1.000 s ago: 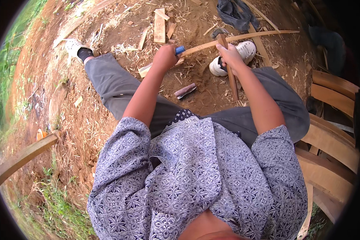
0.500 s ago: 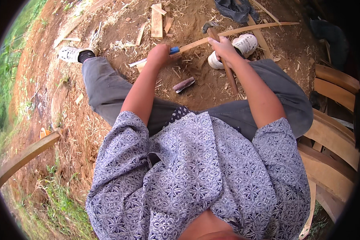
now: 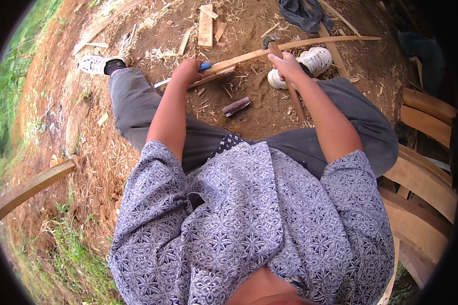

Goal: The person sits on the ground and uses a chisel and hammer to carve a small piece of wood. They repeatedly strike the chisel to shape the wood, occasionally pausing to inspect the progress and adjust the tool.

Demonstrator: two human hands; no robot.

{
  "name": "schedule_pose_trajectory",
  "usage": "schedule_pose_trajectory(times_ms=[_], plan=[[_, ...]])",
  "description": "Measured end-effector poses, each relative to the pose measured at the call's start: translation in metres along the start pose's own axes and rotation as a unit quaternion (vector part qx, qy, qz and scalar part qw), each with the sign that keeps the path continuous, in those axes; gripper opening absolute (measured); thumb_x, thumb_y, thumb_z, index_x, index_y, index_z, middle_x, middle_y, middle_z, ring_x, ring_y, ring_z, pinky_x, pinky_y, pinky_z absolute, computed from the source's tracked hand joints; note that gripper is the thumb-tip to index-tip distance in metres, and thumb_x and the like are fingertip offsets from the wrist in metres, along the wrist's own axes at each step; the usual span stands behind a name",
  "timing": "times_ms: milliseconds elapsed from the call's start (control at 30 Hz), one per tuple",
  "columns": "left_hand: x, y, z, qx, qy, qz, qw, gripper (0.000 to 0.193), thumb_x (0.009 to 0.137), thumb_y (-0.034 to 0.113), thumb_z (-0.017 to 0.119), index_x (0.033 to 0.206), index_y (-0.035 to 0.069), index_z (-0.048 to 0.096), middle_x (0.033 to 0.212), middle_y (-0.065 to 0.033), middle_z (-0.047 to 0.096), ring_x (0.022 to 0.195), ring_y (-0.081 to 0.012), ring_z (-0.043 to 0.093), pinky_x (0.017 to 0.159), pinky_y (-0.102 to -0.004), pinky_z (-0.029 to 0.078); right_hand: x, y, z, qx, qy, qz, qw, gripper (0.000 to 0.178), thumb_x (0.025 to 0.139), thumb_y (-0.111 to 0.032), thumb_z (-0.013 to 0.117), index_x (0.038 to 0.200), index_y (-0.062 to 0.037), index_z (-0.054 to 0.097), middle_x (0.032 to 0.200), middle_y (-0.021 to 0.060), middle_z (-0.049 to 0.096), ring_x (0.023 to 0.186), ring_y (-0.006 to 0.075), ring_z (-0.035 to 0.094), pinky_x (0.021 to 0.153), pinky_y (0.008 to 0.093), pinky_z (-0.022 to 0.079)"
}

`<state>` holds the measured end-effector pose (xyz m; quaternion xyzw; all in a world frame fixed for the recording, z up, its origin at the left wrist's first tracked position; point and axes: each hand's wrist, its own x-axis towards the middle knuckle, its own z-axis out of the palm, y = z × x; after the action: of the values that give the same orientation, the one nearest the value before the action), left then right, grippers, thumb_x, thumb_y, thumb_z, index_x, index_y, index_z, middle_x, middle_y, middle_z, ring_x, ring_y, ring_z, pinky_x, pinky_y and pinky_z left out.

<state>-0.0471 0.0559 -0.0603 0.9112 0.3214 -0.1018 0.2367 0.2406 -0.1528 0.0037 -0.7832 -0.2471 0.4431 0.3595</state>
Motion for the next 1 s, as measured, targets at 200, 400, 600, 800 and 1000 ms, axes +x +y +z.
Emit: schedule_pose_trajectory(times_ms=[200,400,600,800,1000], plan=[[-0.005,-0.017,0.000,-0.014,0.000,0.038,0.999,0.030,0.077,0.016,0.074,0.106,0.006,0.070,0.099,-0.0191,0.072,0.094,-0.0377,0.068,0.084,-0.0442,0.053,0.004,-0.001,0.003,-0.057,0.008,-0.008,0.998,0.040,0.092,-0.037,0.067,0.105,0.0005,0.062,0.074,0.0064,0.062,0.050,0.0139,0.057,0.045,0.0307,0.045],[-0.010,-0.010,-0.006,-0.028,0.004,0.045,0.999,0.032,0.077,0.015,0.075,0.107,0.007,0.070,0.099,-0.0185,0.071,0.095,-0.0381,0.067,0.084,-0.0444,0.053,0.048,0.013,0.005,-0.271,0.089,-0.168,0.944,0.037,0.082,-0.024,0.070,0.109,0.0015,0.065,0.107,0.0253,0.068,0.105,0.0431,0.064,0.095,0.0474,0.049],[-0.011,-0.015,-0.006,0.001,-0.021,0.020,1.000,0.030,0.077,0.011,0.074,0.107,0.008,0.070,0.100,-0.0168,0.072,0.096,-0.0371,0.068,0.085,-0.0450,0.054,0.092,0.015,0.027,-0.358,0.060,-0.130,0.923,0.035,0.080,-0.020,0.069,0.109,0.0002,0.065,0.113,0.0233,0.067,0.109,0.0407,0.064,0.095,0.0461,0.050],[-0.014,-0.023,-0.021,-0.051,-0.029,-0.016,0.998,0.027,0.080,0.021,0.077,0.102,0.007,0.070,0.091,-0.0160,0.072,0.087,-0.0347,0.069,0.078,-0.0428,0.053,0.092,0.024,0.043,-0.400,0.041,-0.103,0.910,0.038,0.082,-0.026,0.075,0.111,-0.0038,0.067,0.105,0.0195,0.071,0.101,0.0359,0.068,0.088,0.0456,0.053],[-0.019,-0.025,-0.027,-0.126,0.051,-0.032,0.990,0.032,0.083,0.030,0.077,0.107,0.008,0.072,0.086,-0.0167,0.071,0.080,-0.0293,0.069,0.074,-0.0403,0.052,0.084,0.016,0.055,-0.368,0.049,-0.142,0.918,0.035,0.081,-0.022,0.079,0.106,-0.0016,0.067,0.107,0.0230,0.069,0.104,0.0404,0.066,0.090,0.0474,0.053]])
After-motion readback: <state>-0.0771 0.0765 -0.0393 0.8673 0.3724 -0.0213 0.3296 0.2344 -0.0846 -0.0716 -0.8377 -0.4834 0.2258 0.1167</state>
